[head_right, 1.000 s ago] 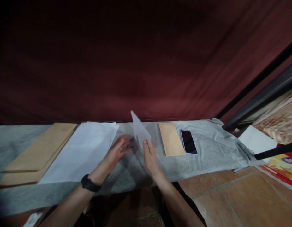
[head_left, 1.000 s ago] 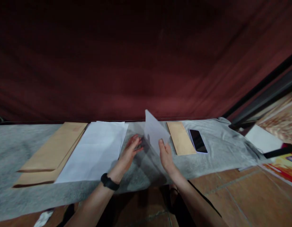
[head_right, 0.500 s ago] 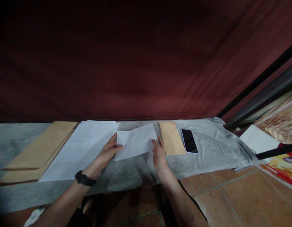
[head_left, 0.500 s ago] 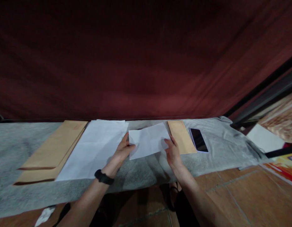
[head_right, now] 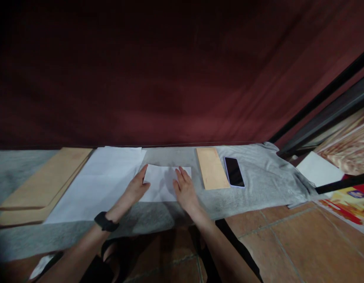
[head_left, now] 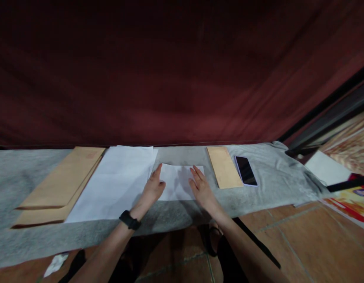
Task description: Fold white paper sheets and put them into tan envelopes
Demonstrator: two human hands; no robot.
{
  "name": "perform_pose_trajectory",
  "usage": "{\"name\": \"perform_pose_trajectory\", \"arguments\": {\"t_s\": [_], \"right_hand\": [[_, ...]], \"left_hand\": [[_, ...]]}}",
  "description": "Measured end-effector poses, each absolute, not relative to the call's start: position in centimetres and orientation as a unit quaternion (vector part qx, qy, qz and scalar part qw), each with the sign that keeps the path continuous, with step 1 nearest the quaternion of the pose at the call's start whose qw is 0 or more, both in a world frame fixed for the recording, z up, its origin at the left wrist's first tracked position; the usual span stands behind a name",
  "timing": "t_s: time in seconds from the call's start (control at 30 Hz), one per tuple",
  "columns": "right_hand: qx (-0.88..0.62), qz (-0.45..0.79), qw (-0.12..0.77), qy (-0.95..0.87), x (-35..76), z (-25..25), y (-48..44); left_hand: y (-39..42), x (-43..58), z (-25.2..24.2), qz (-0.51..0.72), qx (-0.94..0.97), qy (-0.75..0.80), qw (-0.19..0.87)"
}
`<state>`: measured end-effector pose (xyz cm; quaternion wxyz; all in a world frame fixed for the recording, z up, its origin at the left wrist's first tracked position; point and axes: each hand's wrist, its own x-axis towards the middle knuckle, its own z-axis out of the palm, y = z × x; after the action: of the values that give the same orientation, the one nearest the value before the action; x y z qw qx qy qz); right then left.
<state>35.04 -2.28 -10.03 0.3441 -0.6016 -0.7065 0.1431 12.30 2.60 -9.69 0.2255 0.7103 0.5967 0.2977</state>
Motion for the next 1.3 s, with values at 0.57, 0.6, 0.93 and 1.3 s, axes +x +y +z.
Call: {"name": "perform_pose_trajectory", "arguments": {"t_s": [0.57, 0.6, 0.93, 1.3], "right_hand": [[-0.632, 0.011, 0.174, -0.755, 33.6, -12.3, -3.1], [-0.638, 0.012, 0.180, -0.748, 33.9, -12.5, -3.0], [-0.664, -0.010, 0.222, -0.714, 36.0, -13.4, -3.1], [-0.629, 0.066, 0.234, -0.738, 33.1, -11.3, -1.9]], "left_hand": [[-0.8, 16.7, -11.2, 0.177, 0.815, 0.549, 0.057], [-0.7, 16.4, -11.3, 0.175, 0.807, 0.561, 0.054], [-0.6, 14.8, -11.5, 0.199, 0.764, 0.613, 0.021], [-0.4, 18.1, -10.1, 0.189, 0.847, 0.493, 0.059]]}}
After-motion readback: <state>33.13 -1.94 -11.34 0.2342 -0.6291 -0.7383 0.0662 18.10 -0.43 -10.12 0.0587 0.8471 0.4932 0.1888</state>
